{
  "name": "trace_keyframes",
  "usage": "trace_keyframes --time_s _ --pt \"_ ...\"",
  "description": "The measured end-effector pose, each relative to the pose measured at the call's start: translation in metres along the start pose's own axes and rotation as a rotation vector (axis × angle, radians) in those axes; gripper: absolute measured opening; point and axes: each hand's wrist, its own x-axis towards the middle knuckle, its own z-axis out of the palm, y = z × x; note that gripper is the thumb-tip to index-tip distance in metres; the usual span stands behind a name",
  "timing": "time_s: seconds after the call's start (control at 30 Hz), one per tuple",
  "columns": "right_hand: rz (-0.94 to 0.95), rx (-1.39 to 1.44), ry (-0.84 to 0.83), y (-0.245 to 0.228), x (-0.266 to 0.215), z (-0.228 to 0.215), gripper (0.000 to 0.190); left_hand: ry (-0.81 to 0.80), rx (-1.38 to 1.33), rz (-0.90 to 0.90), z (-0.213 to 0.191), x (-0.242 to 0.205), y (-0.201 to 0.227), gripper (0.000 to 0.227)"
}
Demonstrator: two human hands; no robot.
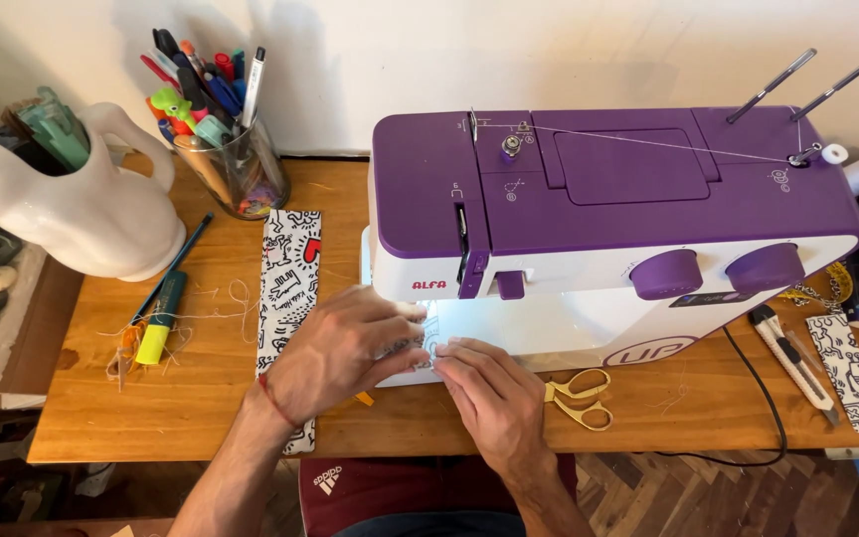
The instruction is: Sewing a piece of patterned fabric using a sewing machine and trimming with scissors
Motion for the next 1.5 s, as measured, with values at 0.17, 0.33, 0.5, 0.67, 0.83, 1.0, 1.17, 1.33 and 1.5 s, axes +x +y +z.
trace_keyframes --time_s 0.17,0.33,0.5,0.67,0.83,1.0,1.17,1.33,1.5 --pt "-0.012 0.005 -0.002 0.003 -0.002 0.001 0.018 0.007 0.028 0.004 0.009 -0.005 -0.021 0.043" --pt "-0.056 -0.005 -0.006 0.004 -0.001 -0.002 0.014 -0.002 0.098 0.012 -0.010 0.007 -0.008 0.075" --pt "-0.059 0.001 -0.007 0.004 0.001 -0.005 0.014 -0.037 0.124 0.007 -0.012 0.011 -0.007 0.064" --pt "-0.051 0.006 -0.021 0.002 0.002 -0.007 0.013 -0.067 0.186 0.022 -0.015 0.017 -0.008 0.082" --pt "-0.036 0.030 -0.008 0.003 0.001 -0.005 0.015 -0.151 0.053 -0.017 -0.017 0.026 -0.017 0.085" --pt "-0.035 0.031 -0.010 0.005 -0.002 -0.004 0.016 -0.148 0.090 -0.046 -0.016 0.029 -0.015 0.090" --pt "-0.041 0.024 -0.005 0.005 -0.002 -0.004 0.016 -0.172 0.150 -0.046 -0.012 0.028 -0.019 0.100" --pt "-0.038 0.023 -0.002 0.005 -0.002 -0.003 0.014 -0.165 0.200 0.004 -0.012 0.027 -0.023 0.108" --pt "-0.036 0.025 0.001 0.005 -0.004 -0.002 0.015 -0.153 0.215 -0.013 -0.008 0.024 -0.025 0.112"
